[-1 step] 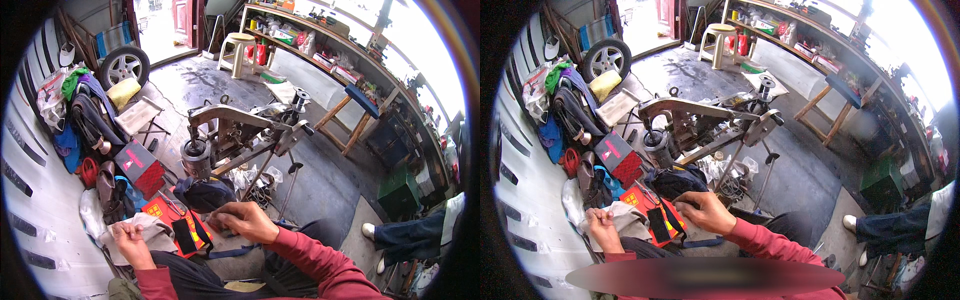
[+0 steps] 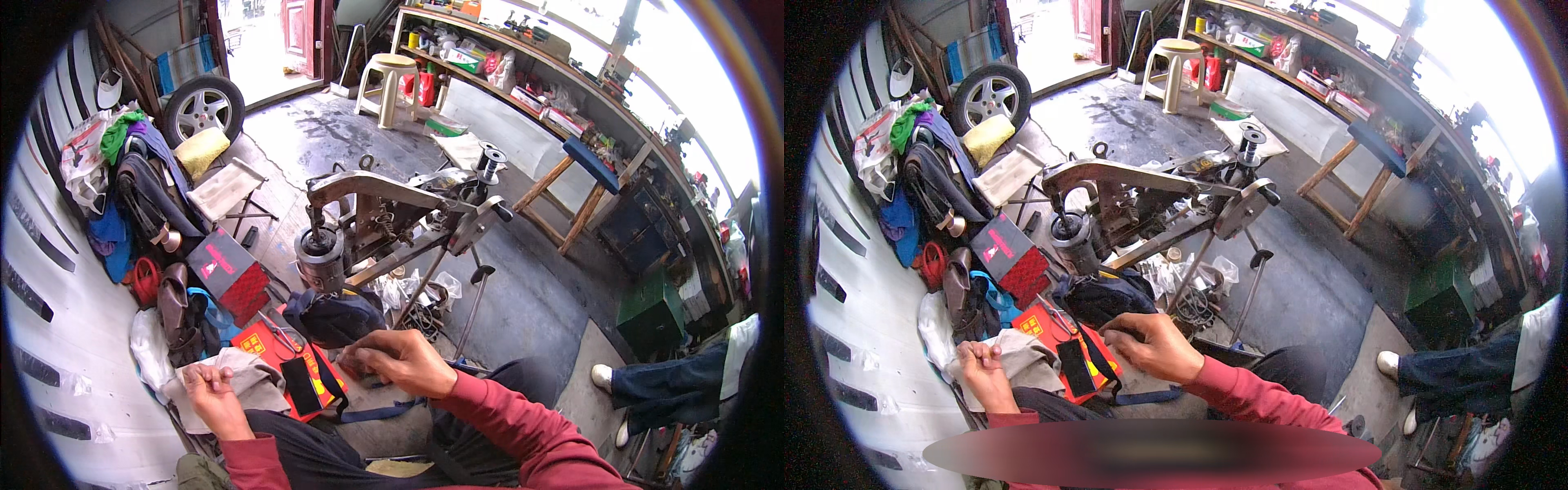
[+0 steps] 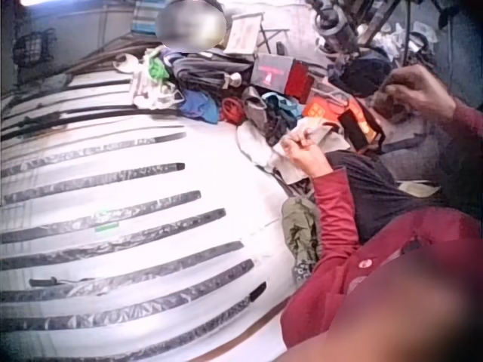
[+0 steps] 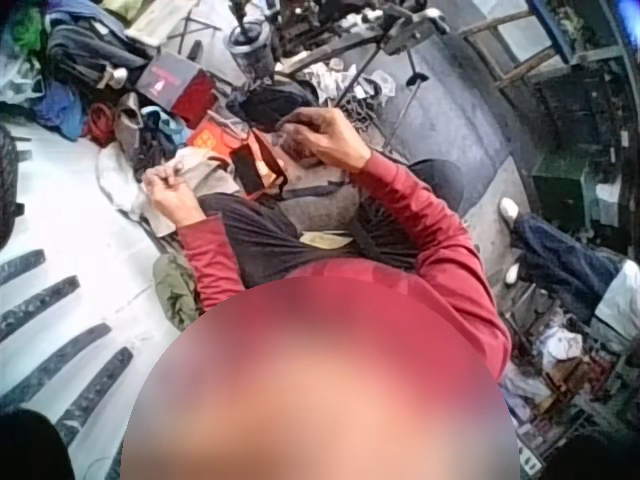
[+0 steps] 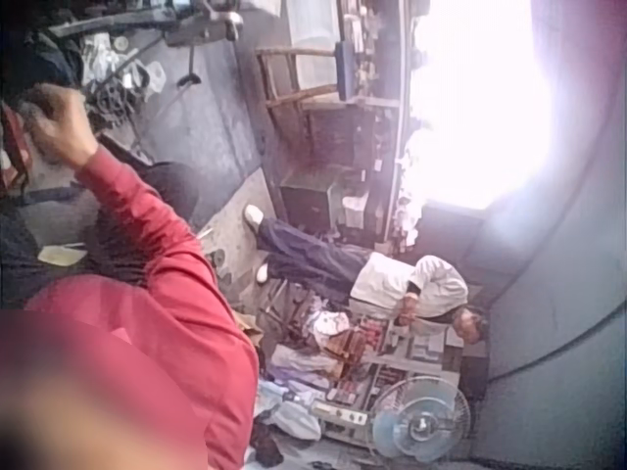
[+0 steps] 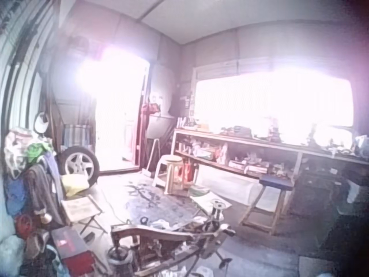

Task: The person sits on the floor in a workshop and sews a dark blue bag using a sewing machine. They thread the needle, position the bag under the presser foot, and stitch along the edge. The person then removes the bag and ties off the thread by hand.

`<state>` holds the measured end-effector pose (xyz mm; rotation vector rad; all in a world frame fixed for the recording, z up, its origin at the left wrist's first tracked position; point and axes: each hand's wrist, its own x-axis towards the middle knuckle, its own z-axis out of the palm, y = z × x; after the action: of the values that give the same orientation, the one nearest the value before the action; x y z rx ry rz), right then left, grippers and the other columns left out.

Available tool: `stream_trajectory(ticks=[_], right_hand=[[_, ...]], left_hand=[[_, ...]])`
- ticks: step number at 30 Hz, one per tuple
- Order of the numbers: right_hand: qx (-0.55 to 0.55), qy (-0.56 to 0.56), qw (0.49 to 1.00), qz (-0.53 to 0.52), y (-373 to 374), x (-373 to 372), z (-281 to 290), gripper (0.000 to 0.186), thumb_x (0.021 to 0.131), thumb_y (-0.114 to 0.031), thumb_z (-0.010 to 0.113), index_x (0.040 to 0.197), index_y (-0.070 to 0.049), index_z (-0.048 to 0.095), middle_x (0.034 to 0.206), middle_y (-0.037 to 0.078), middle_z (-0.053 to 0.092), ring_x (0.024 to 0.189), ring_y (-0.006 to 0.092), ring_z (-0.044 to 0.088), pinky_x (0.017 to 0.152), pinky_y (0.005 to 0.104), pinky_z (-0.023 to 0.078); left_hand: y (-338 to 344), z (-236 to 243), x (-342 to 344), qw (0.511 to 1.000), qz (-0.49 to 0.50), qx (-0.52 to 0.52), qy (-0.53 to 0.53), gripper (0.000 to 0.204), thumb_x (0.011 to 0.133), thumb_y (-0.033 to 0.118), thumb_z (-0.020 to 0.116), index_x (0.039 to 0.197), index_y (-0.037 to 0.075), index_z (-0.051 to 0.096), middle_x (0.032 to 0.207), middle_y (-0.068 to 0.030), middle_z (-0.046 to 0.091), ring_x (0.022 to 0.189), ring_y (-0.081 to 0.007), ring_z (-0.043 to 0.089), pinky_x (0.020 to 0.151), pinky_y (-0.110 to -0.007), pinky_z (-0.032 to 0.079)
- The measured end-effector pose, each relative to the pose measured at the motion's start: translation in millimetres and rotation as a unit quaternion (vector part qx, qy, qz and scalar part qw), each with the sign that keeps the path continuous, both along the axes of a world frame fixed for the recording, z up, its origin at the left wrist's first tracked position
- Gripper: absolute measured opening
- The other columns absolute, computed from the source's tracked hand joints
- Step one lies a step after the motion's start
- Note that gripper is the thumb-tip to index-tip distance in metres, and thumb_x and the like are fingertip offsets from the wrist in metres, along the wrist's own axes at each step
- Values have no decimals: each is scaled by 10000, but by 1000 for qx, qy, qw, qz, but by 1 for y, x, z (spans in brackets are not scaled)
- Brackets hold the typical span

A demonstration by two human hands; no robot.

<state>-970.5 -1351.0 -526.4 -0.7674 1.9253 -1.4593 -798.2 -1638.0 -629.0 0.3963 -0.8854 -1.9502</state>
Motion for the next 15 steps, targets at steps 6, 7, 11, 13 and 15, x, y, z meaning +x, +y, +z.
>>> stream_trajectory(ticks=[6,7,11,13,15], right_hand=[[-32,-59,996,-52,13,-7,7,247,1033,-121,584,1108,92,684,837,51,695,757,98,615,722,288,541],[-36,-51,996,-67,12,-8,7,231,1029,-111,590,1101,87,686,822,45,689,754,97,618,717,290,545],[-33,-36,998,-41,14,-11,3,237,1032,-119,590,1126,77,685,849,83,729,807,93,662,748,289,556],[-49,-26,998,8,4,-5,-9,274,1030,-152,609,1218,36,673,870,47,693,758,84,611,688,279,521],[-47,17,996,80,-9,7,-25,352,1029,-177,628,1332,0,635,956,21,692,742,68,587,648,259,499]], left_hand=[[3,-2,2,1000,-11,4,-11,174,1043,287,604,963,140,557,946,1,574,759,-108,518,740,-344,487],[7,-1,0,1000,5,10,-22,164,1040,287,607,979,140,573,981,-8,604,780,-113,543,736,-345,499],[36,9,-5,993,23,30,-113,219,1053,298,589,946,109,558,921,-27,606,757,-133,592,665,-332,534],[65,15,1,986,-73,-8,-149,251,1053,311,589,923,100,554,840,-26,593,690,-132,579,625,-313,517],[101,18,7,968,-151,-19,-199,273,1057,309,586,894,93,546,752,-19,567,616,-127,556,583,-291,494]])
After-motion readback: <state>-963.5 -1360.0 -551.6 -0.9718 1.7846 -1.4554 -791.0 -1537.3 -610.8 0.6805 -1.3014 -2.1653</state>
